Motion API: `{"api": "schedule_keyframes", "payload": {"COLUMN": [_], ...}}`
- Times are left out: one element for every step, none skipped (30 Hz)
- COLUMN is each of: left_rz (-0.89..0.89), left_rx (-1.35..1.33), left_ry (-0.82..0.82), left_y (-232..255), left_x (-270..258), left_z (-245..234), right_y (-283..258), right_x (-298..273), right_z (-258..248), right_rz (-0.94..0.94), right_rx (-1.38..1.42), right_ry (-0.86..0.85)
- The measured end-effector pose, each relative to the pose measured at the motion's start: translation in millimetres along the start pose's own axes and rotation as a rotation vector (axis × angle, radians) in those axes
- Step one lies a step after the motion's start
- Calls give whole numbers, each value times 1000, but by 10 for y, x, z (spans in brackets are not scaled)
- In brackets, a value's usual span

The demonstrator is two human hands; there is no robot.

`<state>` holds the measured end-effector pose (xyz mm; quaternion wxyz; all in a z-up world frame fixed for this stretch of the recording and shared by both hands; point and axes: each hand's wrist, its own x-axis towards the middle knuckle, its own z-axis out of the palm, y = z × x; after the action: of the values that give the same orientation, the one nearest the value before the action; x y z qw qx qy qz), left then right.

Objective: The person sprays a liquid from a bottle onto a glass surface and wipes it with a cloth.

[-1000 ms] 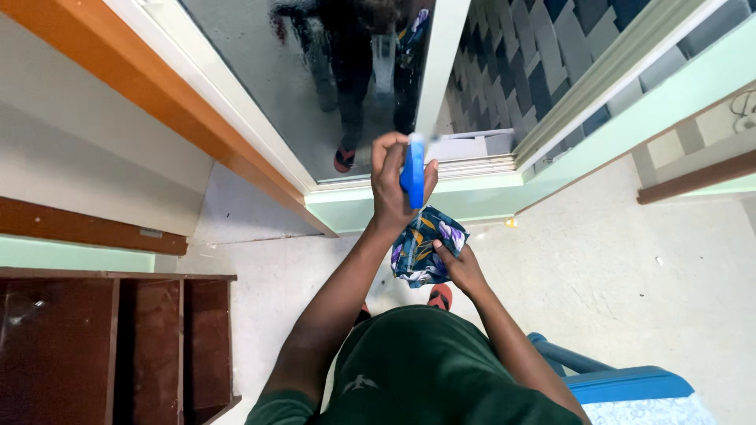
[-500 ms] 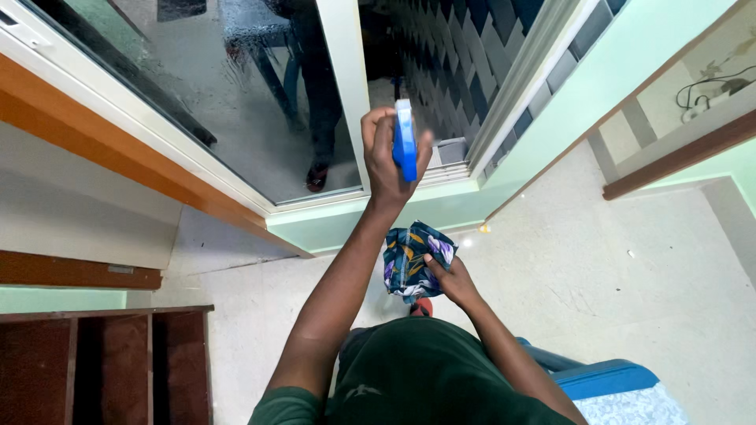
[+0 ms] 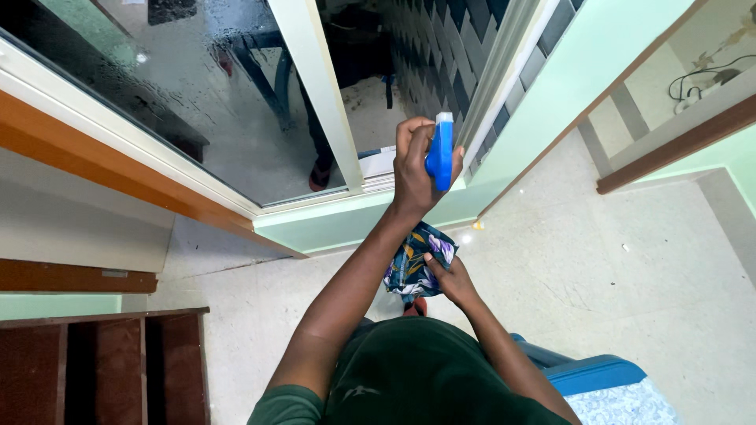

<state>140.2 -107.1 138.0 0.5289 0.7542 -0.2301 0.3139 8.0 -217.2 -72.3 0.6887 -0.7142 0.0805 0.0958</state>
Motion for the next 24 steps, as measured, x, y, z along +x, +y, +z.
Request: {"api": "schedule_keyframes", "payload": {"left_rz": [-33, -65, -96, -71, -47, -24, -76, -129, -182, -182, -181, -182, -198, -215, -232, -234, -236, -236, -274, -310, -346, -374, -402, -427], "left_rx": [-29, -56, -83, -70, -57, -43, -37, -32, -28, 18, 64, 110, 125, 143, 160, 194, 228, 263, 265, 264, 262, 253, 244, 234], "left_ry": [-41, -81, -121, -104, -88, -71, -54, -37, -19, 8, 36, 66, 71, 81, 91, 124, 157, 188, 201, 209, 217, 213, 209, 204], "left_y": [6, 11, 7, -13, -44, -81, -127, -176, -225, -269, -313, -359, -408, -447, -477, -508, -532, -543, -540, -528, -514, -499, -487, -486], "left_x": [-19, -52, -88, -126, -166, -206, -245, -284, -323, -360, -397, -427, -447, -468, -488, -503, -512, -512, -513, -517, -514, -507, -496, -475], "left_z": [6, -2, -11, -30, -55, -90, -138, -195, -259, -334, -417, -491, -572, -666, -757, -848, -935, -1012, -1078, -1133, -1179, -1211, -1239, -1261], "right_y": [9, 17, 22, 27, 29, 26, 18, 7, -9, -36, -70, -103, -138, -180, -225, -280, -351, -442, -573, -735, -915, -1112, -1332, -1546], "right_x": [-7, -2, 9, 22, 33, 42, 48, 51, 58, 85, 128, 177, 231, 294, 366, 466, 574, 677, 804, 940, 1067, 1201, 1371, 1541], "right_z": [-7, -10, -15, -16, -13, -6, 6, 10, 17, 28, 41, 41, 46, 52, 69, 93, 120, 163, 199, 230, 279, 341, 418, 502], "right_rz": [5, 8, 10, 21, 32, 44, 22, 2, -18, -8, 2, 12, 5, -2, -9, -85, -160, -235, -327, -416, -445, -471, -406, -343], "right_rx": [4, 8, 12, 6, 0, -7, 2, 9, 16, -26, -68, -113, -128, -144, -161, -158, -153, -144, -96, -46, 32, 109, 84, 59], "right_ry": [-5, -12, -18, -20, -22, -27, -40, -53, -66, -71, -76, -83, -87, -96, -105, -82, -60, -37, -38, -33, -35, -34, -9, 16]}}
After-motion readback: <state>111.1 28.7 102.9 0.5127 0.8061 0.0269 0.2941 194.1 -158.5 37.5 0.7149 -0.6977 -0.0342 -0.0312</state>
